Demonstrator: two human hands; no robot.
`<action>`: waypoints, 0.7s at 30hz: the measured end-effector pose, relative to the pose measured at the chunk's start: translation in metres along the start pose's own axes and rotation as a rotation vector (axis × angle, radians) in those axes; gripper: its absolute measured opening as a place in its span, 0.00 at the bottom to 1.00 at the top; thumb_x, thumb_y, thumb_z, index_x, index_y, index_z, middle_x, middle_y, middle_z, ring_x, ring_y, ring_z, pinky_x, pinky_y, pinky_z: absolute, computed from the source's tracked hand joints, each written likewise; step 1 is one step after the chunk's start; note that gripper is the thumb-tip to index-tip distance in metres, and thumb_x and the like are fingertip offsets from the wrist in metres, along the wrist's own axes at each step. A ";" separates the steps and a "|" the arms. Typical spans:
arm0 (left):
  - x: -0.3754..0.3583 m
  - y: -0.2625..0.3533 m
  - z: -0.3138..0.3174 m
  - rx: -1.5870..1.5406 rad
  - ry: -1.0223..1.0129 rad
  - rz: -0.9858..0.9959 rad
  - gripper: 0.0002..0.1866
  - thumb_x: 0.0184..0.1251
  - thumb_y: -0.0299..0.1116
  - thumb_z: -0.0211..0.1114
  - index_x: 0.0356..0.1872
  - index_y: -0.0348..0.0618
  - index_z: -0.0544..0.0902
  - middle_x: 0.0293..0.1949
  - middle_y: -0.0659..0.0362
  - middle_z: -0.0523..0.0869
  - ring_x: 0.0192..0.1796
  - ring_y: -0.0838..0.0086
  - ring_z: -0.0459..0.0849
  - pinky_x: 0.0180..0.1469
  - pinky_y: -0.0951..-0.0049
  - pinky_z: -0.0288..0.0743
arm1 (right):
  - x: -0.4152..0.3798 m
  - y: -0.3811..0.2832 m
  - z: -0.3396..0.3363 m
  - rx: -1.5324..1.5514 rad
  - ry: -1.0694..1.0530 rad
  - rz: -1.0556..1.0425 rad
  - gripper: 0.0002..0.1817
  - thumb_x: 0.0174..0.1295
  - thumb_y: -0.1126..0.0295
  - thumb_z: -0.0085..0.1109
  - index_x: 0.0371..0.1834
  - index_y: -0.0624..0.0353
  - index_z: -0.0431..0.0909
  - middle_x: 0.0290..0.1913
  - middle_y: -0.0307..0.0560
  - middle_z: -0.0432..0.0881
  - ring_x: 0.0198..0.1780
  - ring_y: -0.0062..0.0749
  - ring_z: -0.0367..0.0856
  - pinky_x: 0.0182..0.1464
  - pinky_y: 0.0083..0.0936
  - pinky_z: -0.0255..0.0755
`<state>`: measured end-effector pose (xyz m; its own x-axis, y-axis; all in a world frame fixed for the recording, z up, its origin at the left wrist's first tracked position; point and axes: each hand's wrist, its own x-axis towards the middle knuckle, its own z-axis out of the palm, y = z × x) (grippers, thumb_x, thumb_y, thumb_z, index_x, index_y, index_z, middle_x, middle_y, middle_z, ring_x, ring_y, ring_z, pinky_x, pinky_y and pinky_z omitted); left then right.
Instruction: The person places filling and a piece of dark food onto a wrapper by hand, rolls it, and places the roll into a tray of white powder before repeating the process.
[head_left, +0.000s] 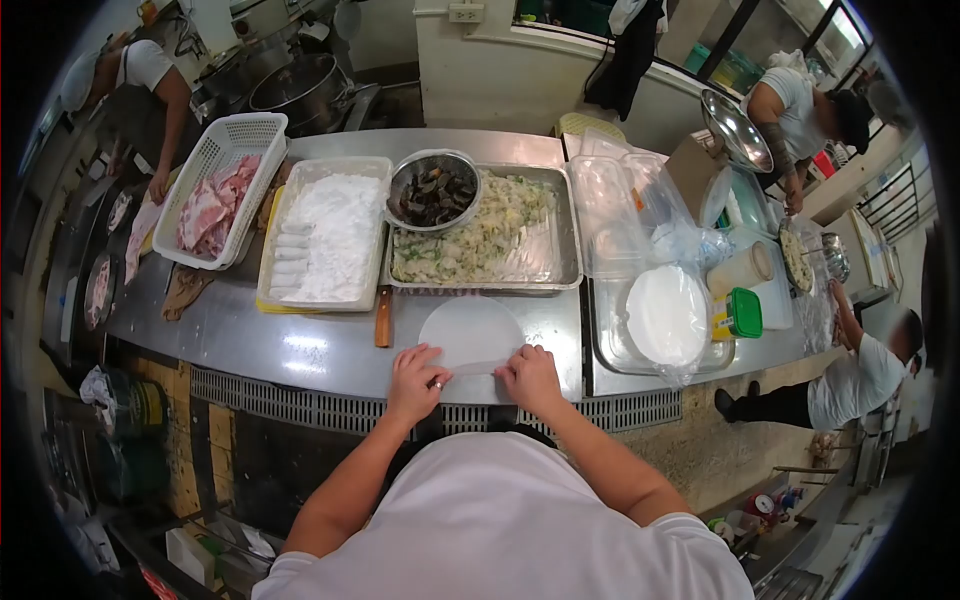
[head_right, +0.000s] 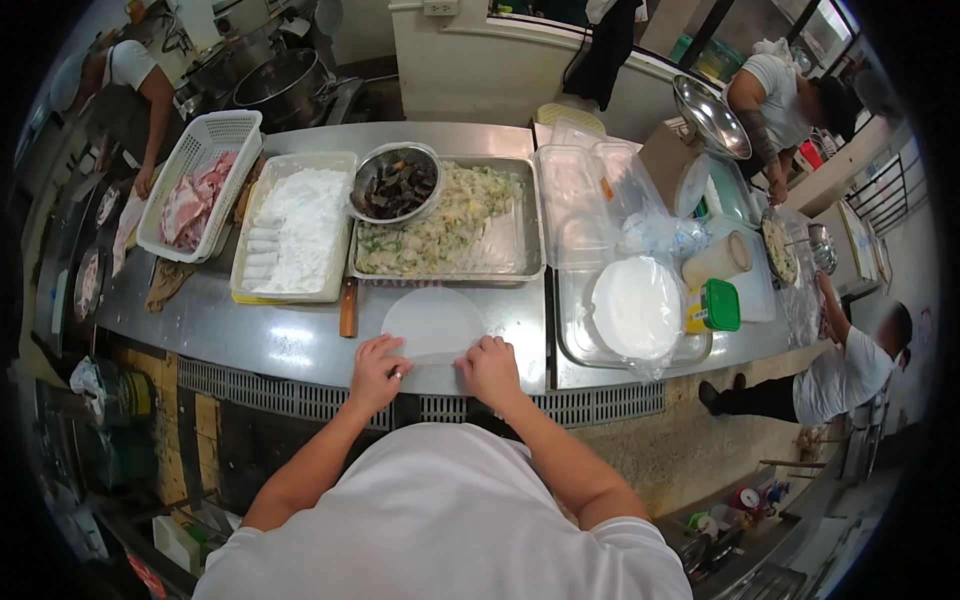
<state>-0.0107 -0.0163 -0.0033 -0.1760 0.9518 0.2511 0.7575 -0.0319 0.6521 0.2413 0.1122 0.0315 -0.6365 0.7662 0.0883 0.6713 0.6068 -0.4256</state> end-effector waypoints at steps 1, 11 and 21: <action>0.003 0.003 -0.003 -0.002 0.010 -0.027 0.06 0.66 0.33 0.79 0.40 0.45 0.93 0.64 0.53 0.88 0.73 0.47 0.80 0.79 0.43 0.66 | 0.005 0.000 0.000 -0.028 -0.005 0.024 0.15 0.65 0.57 0.78 0.35 0.59 0.92 0.42 0.52 0.85 0.52 0.52 0.83 0.58 0.48 0.75; 0.010 0.041 0.017 0.285 -0.311 0.317 0.31 0.81 0.46 0.67 0.76 0.36 0.79 0.80 0.48 0.78 0.85 0.50 0.69 0.87 0.41 0.57 | 0.014 -0.010 0.001 -0.145 0.041 0.019 0.23 0.66 0.58 0.77 0.60 0.58 0.88 0.65 0.59 0.83 0.68 0.60 0.79 0.70 0.55 0.71; -0.017 0.023 0.002 0.325 -0.372 0.122 0.36 0.85 0.49 0.61 0.84 0.37 0.72 0.88 0.50 0.69 0.91 0.54 0.61 0.90 0.36 0.48 | -0.047 0.022 -0.028 -0.240 -0.058 0.045 0.30 0.79 0.47 0.64 0.78 0.49 0.81 0.90 0.64 0.61 0.87 0.77 0.56 0.83 0.79 0.50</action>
<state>0.0108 -0.0323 0.0066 0.1171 0.9931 0.0015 0.9253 -0.1096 0.3631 0.2965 0.0953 0.0438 -0.6199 0.7844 0.0187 0.7661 0.6103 -0.2018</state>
